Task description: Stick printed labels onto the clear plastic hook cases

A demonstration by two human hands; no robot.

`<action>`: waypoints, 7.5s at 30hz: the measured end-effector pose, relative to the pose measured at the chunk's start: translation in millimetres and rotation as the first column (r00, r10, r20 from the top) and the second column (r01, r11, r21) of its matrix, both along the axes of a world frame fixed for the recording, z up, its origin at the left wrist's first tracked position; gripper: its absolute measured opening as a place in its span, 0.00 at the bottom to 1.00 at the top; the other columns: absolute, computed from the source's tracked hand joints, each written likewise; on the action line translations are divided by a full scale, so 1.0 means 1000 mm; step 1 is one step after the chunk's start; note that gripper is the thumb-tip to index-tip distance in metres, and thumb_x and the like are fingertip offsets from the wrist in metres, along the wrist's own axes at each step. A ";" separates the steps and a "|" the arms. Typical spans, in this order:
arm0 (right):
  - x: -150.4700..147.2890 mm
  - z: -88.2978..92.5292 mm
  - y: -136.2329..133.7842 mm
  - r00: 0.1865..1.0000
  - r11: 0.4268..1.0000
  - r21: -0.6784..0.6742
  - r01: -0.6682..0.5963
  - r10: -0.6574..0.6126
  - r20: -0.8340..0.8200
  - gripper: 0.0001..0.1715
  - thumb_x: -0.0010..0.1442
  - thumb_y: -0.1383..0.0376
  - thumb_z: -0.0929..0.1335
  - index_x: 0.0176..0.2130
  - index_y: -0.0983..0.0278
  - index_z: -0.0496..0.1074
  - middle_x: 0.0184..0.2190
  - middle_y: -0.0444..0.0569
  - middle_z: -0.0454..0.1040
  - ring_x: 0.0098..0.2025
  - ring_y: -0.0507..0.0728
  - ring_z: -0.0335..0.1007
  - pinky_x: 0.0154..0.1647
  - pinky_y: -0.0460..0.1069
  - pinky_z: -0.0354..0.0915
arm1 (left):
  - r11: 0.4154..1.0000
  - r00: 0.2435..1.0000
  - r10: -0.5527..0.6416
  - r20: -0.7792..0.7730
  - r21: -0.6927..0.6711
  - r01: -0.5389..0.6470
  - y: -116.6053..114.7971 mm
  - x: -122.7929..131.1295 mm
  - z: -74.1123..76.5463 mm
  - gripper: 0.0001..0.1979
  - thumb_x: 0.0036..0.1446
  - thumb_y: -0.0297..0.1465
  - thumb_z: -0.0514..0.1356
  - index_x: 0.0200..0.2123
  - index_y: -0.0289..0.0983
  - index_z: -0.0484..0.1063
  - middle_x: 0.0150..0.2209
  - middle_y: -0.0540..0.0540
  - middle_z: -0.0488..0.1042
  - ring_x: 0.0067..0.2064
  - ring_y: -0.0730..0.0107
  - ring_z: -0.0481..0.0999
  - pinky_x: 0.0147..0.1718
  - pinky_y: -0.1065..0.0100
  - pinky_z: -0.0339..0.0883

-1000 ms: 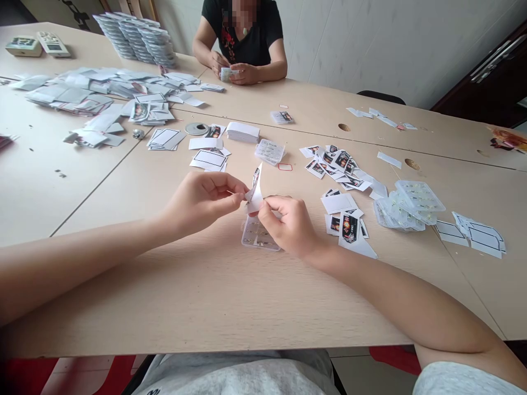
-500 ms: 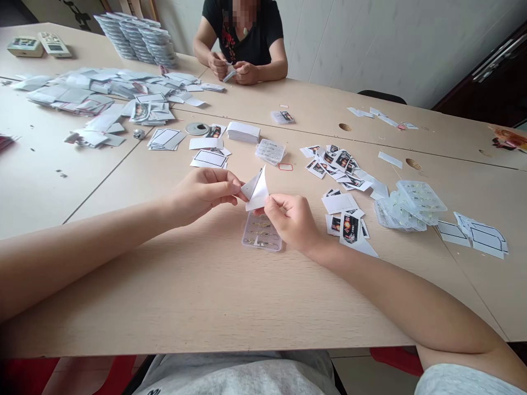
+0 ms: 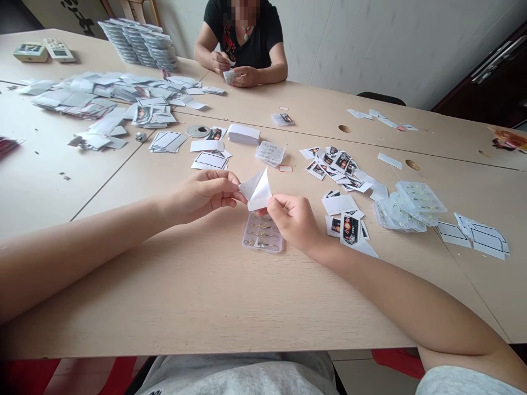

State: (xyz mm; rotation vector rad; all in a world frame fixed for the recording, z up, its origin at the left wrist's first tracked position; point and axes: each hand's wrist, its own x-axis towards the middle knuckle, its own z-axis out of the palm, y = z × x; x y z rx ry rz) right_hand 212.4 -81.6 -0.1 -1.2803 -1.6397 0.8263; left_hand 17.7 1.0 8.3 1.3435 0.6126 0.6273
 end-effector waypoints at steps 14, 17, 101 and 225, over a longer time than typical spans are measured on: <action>0.001 -0.002 0.002 0.999 0.999 -0.033 0.004 -0.006 -0.032 0.20 0.62 0.59 0.61 0.26 0.66 0.73 0.25 0.48 0.78 0.31 0.55 0.75 0.37 0.49 0.67 | 0.975 0.999 0.028 0.038 -0.219 -0.019 -0.001 -0.001 0.002 0.08 0.55 0.33 0.60 0.28 0.34 0.68 0.29 0.43 0.79 0.33 0.73 0.77 0.30 0.75 0.65; 0.002 -0.002 0.002 0.999 0.999 -0.036 -0.003 0.001 -0.049 0.20 0.62 0.60 0.61 0.27 0.66 0.74 0.25 0.48 0.78 0.31 0.55 0.75 0.38 0.49 0.67 | 0.971 0.999 0.030 0.028 -0.237 -0.022 0.000 -0.002 0.001 0.08 0.54 0.34 0.60 0.28 0.34 0.68 0.28 0.43 0.78 0.34 0.73 0.77 0.29 0.76 0.65; 0.007 0.021 0.002 0.855 0.897 -0.359 -0.259 0.040 -0.518 0.18 0.54 0.67 0.68 0.46 0.65 0.73 0.37 0.49 0.77 0.39 0.54 0.72 0.43 0.50 0.65 | 0.575 0.913 0.103 -0.396 0.773 0.270 -0.046 -0.008 0.037 0.05 0.50 0.23 0.54 0.29 0.39 0.66 0.49 0.44 0.75 0.45 0.64 0.77 0.38 0.67 0.70; -0.008 0.014 -0.012 0.807 0.918 -0.231 -0.322 0.139 -0.574 0.04 0.56 0.66 0.66 0.30 0.64 0.67 0.28 0.42 0.65 0.32 0.50 0.63 0.42 0.51 0.68 | -0.037 0.923 0.321 -0.211 0.971 0.235 -0.055 0.000 0.021 0.04 0.60 0.27 0.53 0.33 0.36 0.65 0.40 0.43 0.75 0.45 0.66 0.75 0.44 0.64 0.71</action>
